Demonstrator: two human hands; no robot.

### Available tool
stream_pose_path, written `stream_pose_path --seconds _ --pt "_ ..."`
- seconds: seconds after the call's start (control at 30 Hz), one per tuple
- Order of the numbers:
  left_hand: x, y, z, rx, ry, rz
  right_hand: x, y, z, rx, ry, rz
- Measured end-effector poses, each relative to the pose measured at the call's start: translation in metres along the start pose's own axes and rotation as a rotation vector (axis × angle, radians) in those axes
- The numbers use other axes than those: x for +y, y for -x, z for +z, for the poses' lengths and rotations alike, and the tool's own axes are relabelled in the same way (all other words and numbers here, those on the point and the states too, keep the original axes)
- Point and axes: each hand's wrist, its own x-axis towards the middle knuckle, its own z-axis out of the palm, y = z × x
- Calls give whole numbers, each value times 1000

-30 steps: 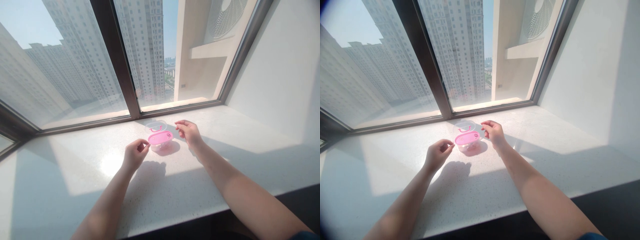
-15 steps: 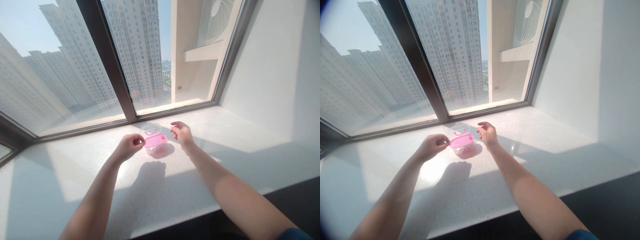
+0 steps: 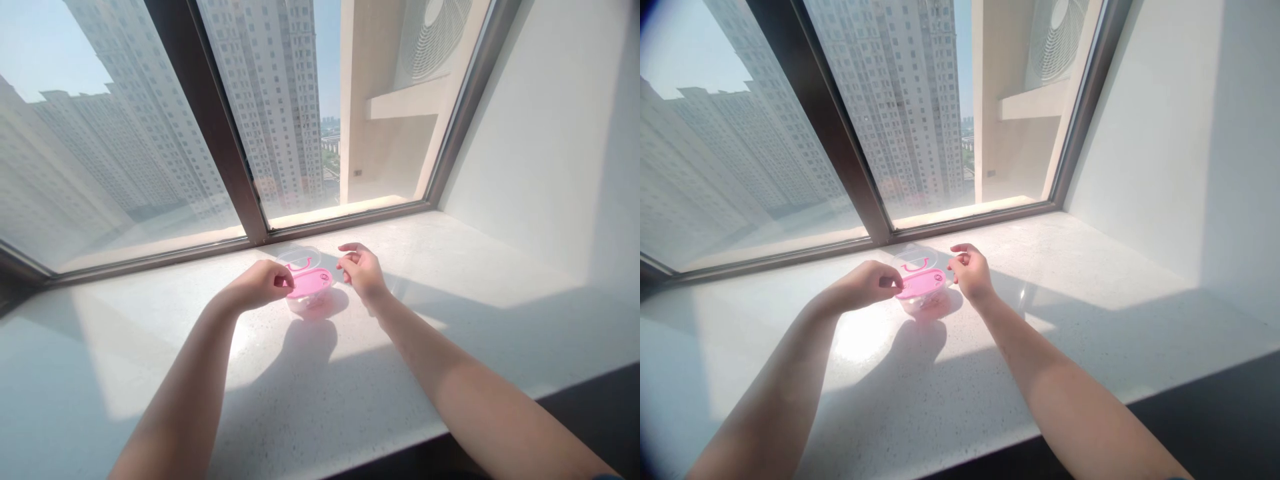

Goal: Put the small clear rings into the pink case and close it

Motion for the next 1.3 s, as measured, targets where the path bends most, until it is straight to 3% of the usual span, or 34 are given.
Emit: stream_pose_path --seconds 0.4,1.3 --pt "4 -8 8 -71 -114 54 0 0 1 4 9 -34" --pt "0 -7 9 -73 -136 16 2 2 -1 2 84 -39"
